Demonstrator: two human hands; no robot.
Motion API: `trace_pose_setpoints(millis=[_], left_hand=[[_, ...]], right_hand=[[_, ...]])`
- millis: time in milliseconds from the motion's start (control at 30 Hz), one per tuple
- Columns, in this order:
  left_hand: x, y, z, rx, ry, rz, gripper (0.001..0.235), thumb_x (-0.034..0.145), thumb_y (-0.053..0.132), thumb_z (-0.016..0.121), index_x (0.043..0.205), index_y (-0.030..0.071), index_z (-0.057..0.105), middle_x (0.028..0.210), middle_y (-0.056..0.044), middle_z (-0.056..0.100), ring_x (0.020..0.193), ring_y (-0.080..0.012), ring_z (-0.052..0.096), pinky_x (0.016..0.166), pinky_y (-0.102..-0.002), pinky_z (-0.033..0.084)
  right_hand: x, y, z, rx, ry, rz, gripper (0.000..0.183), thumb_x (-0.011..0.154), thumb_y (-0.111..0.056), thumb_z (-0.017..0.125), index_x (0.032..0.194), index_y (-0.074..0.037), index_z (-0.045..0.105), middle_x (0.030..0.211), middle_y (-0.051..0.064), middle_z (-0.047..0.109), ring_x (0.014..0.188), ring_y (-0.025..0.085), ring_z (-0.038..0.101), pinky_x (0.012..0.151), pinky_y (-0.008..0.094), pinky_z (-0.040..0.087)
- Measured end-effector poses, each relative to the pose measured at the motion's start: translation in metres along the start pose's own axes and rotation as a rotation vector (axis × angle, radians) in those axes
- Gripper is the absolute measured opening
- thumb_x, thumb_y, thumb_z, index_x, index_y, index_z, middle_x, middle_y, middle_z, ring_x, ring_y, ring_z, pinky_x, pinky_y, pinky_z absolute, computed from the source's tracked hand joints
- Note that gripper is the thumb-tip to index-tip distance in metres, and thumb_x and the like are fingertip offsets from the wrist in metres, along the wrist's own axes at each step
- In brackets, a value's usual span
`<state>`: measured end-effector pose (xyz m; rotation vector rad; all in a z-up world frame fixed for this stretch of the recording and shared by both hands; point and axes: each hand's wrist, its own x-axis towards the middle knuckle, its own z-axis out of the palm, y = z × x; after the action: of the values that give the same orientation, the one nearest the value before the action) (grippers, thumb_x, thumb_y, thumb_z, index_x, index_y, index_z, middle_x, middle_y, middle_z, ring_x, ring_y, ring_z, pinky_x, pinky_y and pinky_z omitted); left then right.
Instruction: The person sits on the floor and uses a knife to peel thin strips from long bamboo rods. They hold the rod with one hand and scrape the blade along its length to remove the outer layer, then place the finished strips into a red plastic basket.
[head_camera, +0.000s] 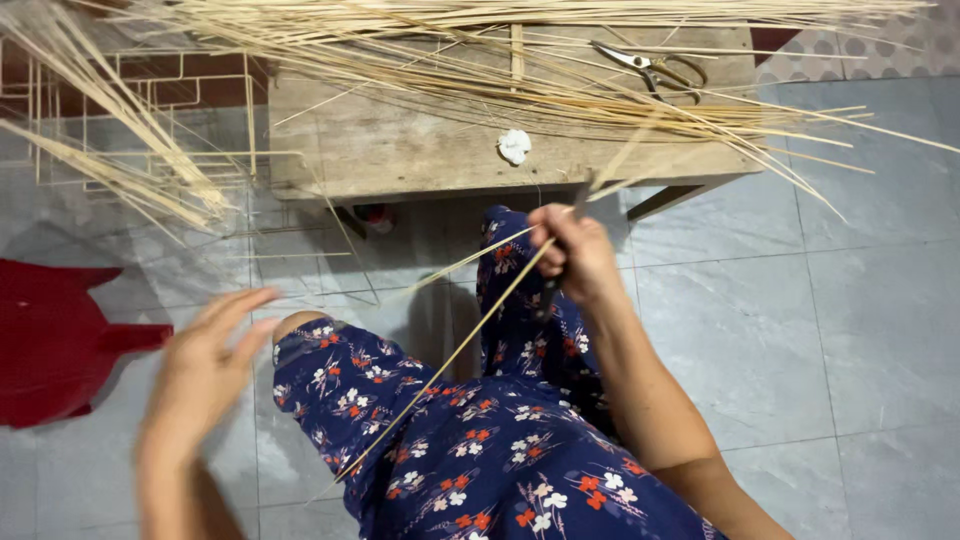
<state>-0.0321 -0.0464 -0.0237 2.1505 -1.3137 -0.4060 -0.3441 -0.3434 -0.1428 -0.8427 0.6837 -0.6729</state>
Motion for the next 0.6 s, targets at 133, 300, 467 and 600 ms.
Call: trace_pose_setpoints(millis=[133,300,467,600], left_hand=[[0.02,0.036,0.061,-0.299,-0.129,0.131,0.044,0.094,0.025,0.068,0.135,0.009,0.063,0.129,-0.014,0.069,0.115,-0.0292,0.068,0.094,-0.037,0.052],[0.021,0.059,0.112,-0.473,-0.112,0.241,0.033,0.099,0.018,0.064,0.129,0.006,0.066,0.112,-0.016,0.075,0.101,-0.0259,0.073,0.085,-0.036,0.057],[0.006,0.056,0.122,-0.533,-0.051,-0.04,0.019,0.1,0.023,0.061,0.109,0.013,0.075,0.071,-0.008,0.071,0.065,-0.0195,0.072,0.062,-0.035,0.055],[-0.015,0.044,0.116,-0.488,0.02,-0.131,0.02,0.102,0.024,0.059,0.107,0.014,0.076,0.07,-0.007,0.07,0.063,-0.017,0.069,0.061,-0.034,0.054]], right_hand=[[-0.009,0.007,0.067,-0.057,-0.15,0.165,0.028,0.102,-0.025,0.061,0.1,0.002,0.066,0.074,0.005,0.066,0.05,0.007,0.046,0.044,0.023,0.036],[-0.009,0.008,0.086,-0.17,-0.233,0.14,0.028,0.103,-0.025,0.062,0.103,0.003,0.066,0.075,0.006,0.065,0.051,0.007,0.044,0.046,0.022,0.035],[-0.012,0.009,0.093,-0.176,-0.286,0.124,0.028,0.105,-0.023,0.061,0.109,0.004,0.065,0.076,0.007,0.064,0.052,0.009,0.045,0.047,0.023,0.035],[-0.018,0.016,0.109,-0.238,-0.333,0.162,0.035,0.104,-0.023,0.06,0.128,0.003,0.063,0.073,0.006,0.061,0.053,0.009,0.045,0.047,0.022,0.035]])
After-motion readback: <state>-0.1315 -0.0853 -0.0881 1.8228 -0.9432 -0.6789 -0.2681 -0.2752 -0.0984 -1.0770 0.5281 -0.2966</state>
